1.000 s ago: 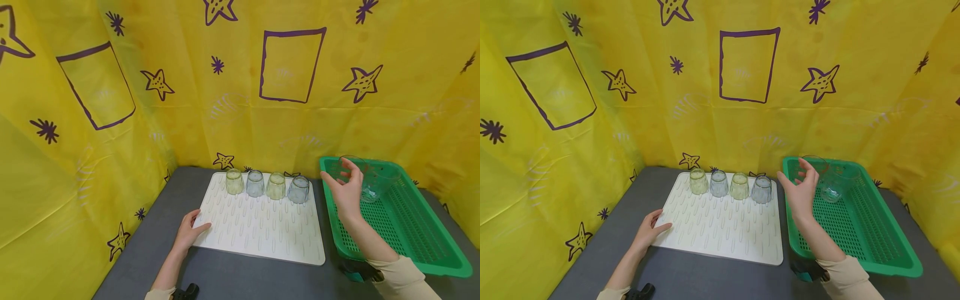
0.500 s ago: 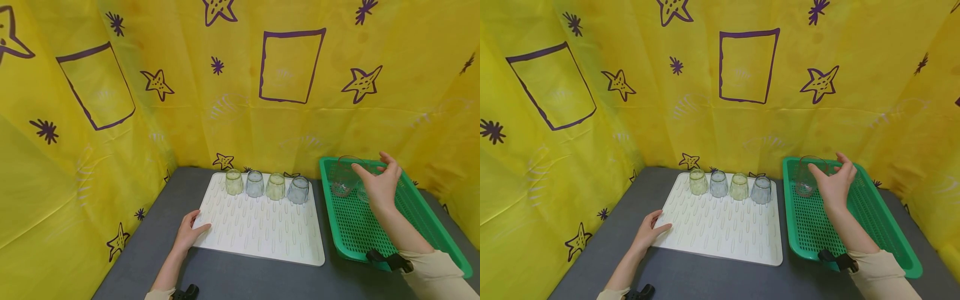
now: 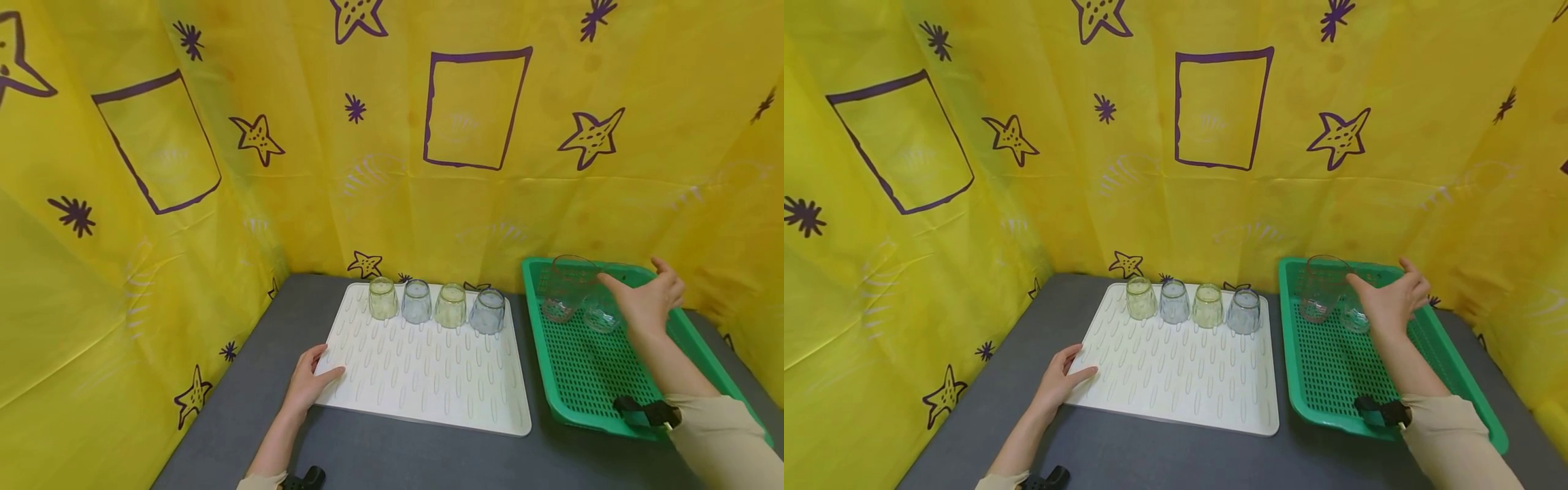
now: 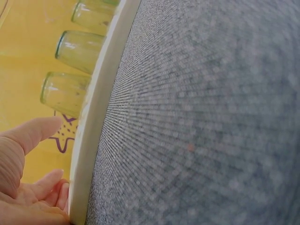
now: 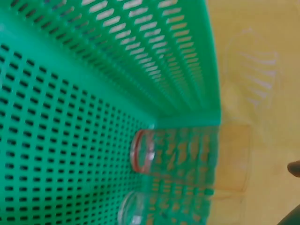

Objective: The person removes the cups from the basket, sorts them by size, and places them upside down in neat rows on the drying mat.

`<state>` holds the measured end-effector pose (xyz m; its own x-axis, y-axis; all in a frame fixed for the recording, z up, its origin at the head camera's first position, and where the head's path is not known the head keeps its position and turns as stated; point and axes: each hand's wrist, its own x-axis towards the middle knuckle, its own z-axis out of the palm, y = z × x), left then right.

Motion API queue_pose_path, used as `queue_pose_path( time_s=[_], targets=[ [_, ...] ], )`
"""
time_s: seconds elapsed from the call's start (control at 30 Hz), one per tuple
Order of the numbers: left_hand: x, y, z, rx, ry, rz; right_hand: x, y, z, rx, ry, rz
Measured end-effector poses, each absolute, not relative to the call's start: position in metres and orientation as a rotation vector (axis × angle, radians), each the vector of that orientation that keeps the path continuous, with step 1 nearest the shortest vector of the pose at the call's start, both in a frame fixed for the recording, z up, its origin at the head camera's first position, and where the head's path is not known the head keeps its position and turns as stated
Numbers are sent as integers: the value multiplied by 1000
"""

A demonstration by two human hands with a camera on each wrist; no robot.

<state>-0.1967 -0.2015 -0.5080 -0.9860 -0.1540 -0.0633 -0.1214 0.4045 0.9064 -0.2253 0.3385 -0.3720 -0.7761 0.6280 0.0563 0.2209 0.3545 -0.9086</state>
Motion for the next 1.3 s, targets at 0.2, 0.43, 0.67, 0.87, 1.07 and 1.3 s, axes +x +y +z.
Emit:
queue_pose_path(
  time_s=[0.2, 0.43, 0.67, 0.87, 1.07, 1.3],
  targets=[
    [-197, -202, -507, 255, -2607, -1675, -231, 349, -380, -772, -2272, 1378],
    [-197, -202, -509, 257, -2602, -1677, -236, 362, -391, -821, -2309, 1407],
    [-195, -202, -508, 254, -2602, -1675, -237, 370, -398, -843, -2388, 1380],
    [-195, -202, -509, 259, -2603, -1672, -237, 374, -403, -860, -2426, 1396],
    [-195, -201, -509, 254, -2594, -1685, -239, 378, -406, -874, -2442, 1394],
    [-196, -202, -508, 251, -2581, -1689, -240, 377, -408, -860, -2412, 1408]
  ],
)
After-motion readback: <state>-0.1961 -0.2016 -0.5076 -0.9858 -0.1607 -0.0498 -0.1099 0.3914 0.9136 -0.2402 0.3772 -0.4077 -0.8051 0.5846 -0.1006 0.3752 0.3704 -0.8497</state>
